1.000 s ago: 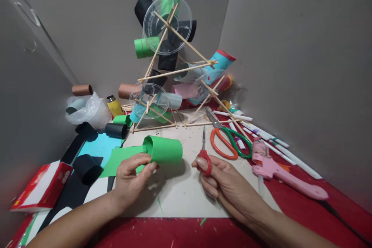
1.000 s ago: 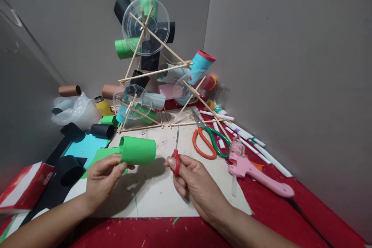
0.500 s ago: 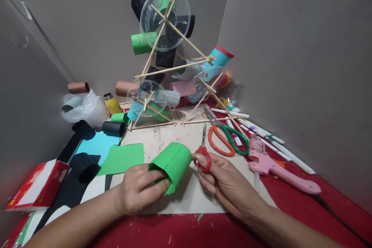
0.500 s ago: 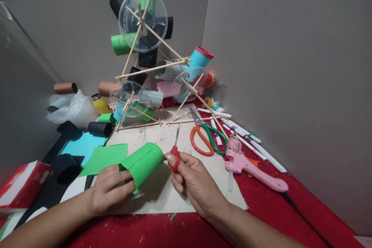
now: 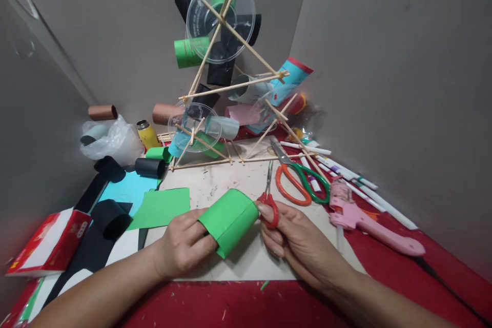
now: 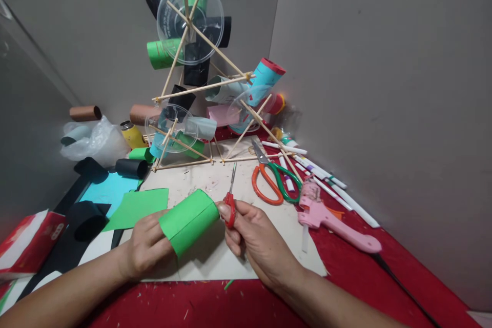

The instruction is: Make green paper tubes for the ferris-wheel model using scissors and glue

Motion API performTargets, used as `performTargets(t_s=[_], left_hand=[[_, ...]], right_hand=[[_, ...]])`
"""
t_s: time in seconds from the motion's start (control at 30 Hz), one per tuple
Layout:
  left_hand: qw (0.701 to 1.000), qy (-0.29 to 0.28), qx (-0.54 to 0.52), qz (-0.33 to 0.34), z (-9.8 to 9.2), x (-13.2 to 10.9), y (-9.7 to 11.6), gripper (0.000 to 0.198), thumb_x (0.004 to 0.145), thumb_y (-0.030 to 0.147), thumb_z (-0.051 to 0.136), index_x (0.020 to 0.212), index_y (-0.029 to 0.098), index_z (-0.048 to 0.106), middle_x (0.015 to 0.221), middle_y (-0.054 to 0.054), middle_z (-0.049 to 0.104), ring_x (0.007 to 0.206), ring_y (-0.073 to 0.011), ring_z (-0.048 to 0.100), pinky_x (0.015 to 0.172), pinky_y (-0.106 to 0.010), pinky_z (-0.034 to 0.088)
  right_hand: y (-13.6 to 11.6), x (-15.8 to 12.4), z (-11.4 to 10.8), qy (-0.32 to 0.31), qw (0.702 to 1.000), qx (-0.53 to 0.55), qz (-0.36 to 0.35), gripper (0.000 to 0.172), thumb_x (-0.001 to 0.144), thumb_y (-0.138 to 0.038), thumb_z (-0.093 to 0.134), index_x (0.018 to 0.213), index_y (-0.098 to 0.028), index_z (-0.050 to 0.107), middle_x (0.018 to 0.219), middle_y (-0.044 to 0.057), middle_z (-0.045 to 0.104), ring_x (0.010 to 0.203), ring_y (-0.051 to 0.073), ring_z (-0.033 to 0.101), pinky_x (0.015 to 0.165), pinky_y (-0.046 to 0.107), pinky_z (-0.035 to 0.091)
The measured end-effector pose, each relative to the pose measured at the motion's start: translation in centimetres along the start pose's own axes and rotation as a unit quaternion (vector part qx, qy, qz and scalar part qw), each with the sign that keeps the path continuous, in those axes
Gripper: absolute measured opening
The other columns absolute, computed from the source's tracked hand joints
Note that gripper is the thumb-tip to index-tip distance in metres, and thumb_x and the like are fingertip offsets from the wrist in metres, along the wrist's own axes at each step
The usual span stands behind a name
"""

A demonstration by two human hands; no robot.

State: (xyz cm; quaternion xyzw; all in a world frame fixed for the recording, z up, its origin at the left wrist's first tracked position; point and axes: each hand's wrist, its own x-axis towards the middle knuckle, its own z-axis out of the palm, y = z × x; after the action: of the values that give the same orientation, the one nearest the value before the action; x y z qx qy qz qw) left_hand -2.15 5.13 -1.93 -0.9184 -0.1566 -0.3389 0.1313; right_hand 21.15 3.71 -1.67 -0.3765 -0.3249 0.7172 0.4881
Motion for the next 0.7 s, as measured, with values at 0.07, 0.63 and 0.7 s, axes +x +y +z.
performTargets(t_s=[0.07,0.63,0.7], left_hand=[[1.000,-0.007,-0.001,-0.012,0.4,-0.5,-0.1,0.017,0.088,0.013,0.054,0.099,0.013,0.067,0.091,-0.014,0.074,0.103,-0.0266,0.067,0.087,-0.039,0.058],[0.852,0.048,-0.352,-0.386,-0.5,1.8,1.0,0.021,0.091,0.024,0.061,0.074,0.018,0.071,0.068,-0.002,0.066,0.063,-0.0152,0.060,0.059,-0.029,0.049],[0.792,0.042,-0.399,-0.459,-0.4,1.6,1.1,0.023,0.091,0.031,0.063,0.074,0.017,0.073,0.069,-0.004,0.069,0.063,-0.0157,0.061,0.059,-0.030,0.049]], right_hand=[[0.1,0.0,0.0,-0.002,1.000,-0.004,0.002,0.047,0.071,-0.052,0.082,0.061,-0.018,0.050,0.045,-0.010,0.037,0.035,0.003,0.032,0.039,0.018,0.020],[-0.3,0.0,0.0,0.029,0.999,-0.015,-0.002,0.048,0.063,-0.057,0.084,0.084,-0.015,0.072,0.043,-0.010,0.039,0.035,0.004,0.033,0.038,0.018,0.019],[-0.3,0.1,-0.1,0.032,0.999,-0.022,-0.008,0.047,0.064,-0.057,0.083,0.084,-0.015,0.072,0.043,-0.009,0.039,0.036,0.004,0.034,0.039,0.018,0.020]])
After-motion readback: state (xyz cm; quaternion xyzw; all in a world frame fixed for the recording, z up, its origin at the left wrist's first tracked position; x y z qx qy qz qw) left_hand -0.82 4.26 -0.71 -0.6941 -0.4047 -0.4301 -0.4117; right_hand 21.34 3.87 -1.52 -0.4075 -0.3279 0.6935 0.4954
